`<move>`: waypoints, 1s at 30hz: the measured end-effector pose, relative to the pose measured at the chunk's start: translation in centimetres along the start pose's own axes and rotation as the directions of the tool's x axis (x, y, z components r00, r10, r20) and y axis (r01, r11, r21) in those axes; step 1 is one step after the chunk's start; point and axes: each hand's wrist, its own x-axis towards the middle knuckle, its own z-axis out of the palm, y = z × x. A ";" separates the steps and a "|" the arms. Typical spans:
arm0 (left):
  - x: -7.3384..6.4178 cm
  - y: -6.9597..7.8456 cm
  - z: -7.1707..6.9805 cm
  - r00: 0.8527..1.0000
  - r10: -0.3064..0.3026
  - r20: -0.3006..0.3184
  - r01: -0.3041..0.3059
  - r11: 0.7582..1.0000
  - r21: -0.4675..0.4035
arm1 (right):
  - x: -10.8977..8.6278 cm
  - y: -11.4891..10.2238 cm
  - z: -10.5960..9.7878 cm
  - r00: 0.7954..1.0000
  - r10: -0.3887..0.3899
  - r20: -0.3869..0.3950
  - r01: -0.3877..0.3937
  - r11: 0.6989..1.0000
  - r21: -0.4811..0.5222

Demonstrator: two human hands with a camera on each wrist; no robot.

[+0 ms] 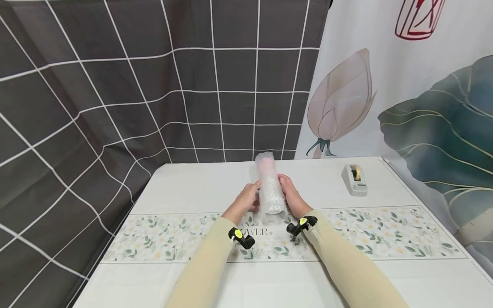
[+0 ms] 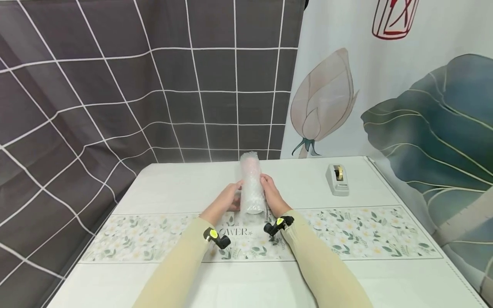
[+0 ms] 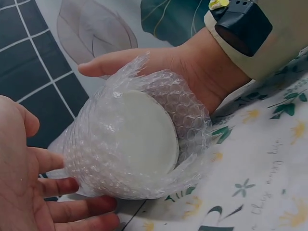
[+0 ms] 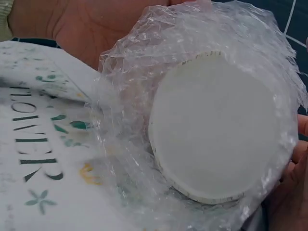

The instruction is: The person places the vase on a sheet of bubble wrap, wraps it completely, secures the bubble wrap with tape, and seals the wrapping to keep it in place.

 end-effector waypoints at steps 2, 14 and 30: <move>0.5 0.3 0.0 1.000 -0.001 0.003 0.001 1.000 0.001 | 0.5 0.0 0.1 1.000 0.015 -0.011 -0.015 0.999 0.049; 2.0 0.3 -0.1 1.000 -0.001 -0.022 0.001 1.000 -0.012 | 2.4 0.2 1.3 0.990 0.006 -0.144 0.014 0.990 0.141; 1.5 -0.5 -0.9 0.996 0.071 0.060 -0.072 0.997 0.007 | 1.9 0.4 0.5 0.995 -0.018 -0.103 0.032 0.990 0.141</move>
